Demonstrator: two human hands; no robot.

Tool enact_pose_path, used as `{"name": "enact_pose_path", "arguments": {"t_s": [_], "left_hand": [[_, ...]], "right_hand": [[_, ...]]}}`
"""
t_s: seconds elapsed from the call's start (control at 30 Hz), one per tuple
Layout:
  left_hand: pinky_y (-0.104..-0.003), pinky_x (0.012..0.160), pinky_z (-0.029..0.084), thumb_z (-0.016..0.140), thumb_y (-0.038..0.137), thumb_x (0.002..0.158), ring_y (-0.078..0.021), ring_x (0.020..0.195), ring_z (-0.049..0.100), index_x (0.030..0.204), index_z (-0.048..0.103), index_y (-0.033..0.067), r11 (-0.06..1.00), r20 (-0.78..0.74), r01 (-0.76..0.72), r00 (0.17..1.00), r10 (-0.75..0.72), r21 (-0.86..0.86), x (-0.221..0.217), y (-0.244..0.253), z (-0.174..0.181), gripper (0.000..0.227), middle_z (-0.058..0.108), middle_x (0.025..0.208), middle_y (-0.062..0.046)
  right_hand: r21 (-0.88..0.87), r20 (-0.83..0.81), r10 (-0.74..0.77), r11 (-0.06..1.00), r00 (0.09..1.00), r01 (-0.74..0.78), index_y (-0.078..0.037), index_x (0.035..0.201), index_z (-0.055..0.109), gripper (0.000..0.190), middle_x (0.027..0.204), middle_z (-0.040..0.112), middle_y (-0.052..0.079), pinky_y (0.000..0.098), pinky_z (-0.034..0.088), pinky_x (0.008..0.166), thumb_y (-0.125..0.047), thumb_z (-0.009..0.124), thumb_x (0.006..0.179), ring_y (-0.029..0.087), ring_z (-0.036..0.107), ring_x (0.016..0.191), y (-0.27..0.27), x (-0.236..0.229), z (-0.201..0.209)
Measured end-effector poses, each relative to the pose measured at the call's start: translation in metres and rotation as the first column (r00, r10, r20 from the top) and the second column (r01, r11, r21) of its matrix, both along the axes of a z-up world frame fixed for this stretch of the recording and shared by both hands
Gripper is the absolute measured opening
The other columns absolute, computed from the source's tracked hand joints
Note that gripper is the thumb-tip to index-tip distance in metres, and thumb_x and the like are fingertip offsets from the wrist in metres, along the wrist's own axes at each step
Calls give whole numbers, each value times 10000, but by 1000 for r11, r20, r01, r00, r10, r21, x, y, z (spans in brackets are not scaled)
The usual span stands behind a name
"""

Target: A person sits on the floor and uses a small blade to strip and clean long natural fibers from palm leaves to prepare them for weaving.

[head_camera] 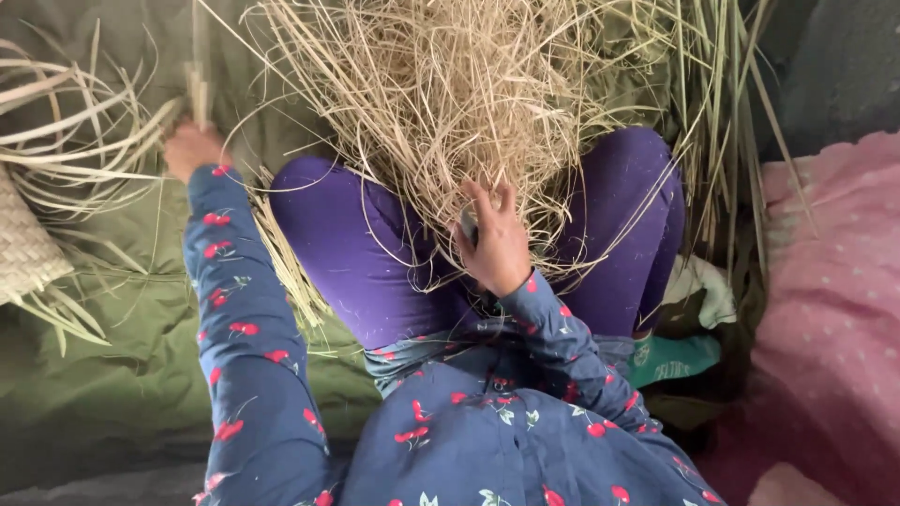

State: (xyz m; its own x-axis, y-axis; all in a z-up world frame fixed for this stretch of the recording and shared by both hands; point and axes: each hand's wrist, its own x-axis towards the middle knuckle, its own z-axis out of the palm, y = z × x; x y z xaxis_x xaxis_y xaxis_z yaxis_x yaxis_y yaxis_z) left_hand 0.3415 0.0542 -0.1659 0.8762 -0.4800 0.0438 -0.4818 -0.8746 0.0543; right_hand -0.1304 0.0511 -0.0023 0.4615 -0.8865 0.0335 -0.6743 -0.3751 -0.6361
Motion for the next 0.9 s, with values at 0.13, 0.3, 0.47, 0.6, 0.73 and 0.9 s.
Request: {"name": "enact_pose_path", "arguments": {"t_s": [0.13,0.3,0.47,0.6,0.73,0.9], "left_hand": [[-465,545,501,564,329,758,-353,679,616,894,595,166,992,40,116,992,-118,52,-27,-7,14,215,626,707,-134],[-398,479,503,568,367,762,-300,584,611,800,624,173,908,306,398,887,-345,-129,-104,19,130,205,586,642,-62],[-380,591,487,490,353,791,-267,604,610,717,603,104,800,-371,110,843,-390,-590,-283,60,271,283,595,565,-56],[-291,582,485,573,299,732,-185,552,619,645,618,168,746,-635,111,453,-626,-656,-360,91,266,163,618,517,-17],[-341,557,478,547,245,727,-242,582,615,664,567,129,695,-535,307,464,-706,-651,-359,123,236,133,618,538,-27],[-275,399,427,589,0,642,-160,441,529,857,591,58,633,-263,422,657,-707,-649,-334,148,256,223,596,613,-56]], "right_hand": [[-15,30,-34,999,999,35,-116,1214,344,616,1088,301,268,549,494,570,-74,634,673,501,549,672,3,3,18],[-34,29,-87,996,996,88,-98,1274,287,664,1188,243,316,566,488,590,-50,633,709,491,553,666,-2,-5,52],[152,439,-19,987,898,-53,-94,1066,534,308,794,572,100,297,437,512,-83,540,758,246,579,600,-14,-10,47],[391,833,-137,831,536,-394,-2,1065,495,247,608,572,102,210,370,292,-55,443,829,108,461,292,-26,-7,75],[330,774,-44,879,632,-343,21,1004,508,188,507,512,47,207,384,323,-15,429,838,120,469,325,-57,-17,98],[212,863,155,753,482,-622,-80,1128,453,263,783,456,-1,148,302,300,-7,459,875,28,335,422,-81,-21,137]]}}
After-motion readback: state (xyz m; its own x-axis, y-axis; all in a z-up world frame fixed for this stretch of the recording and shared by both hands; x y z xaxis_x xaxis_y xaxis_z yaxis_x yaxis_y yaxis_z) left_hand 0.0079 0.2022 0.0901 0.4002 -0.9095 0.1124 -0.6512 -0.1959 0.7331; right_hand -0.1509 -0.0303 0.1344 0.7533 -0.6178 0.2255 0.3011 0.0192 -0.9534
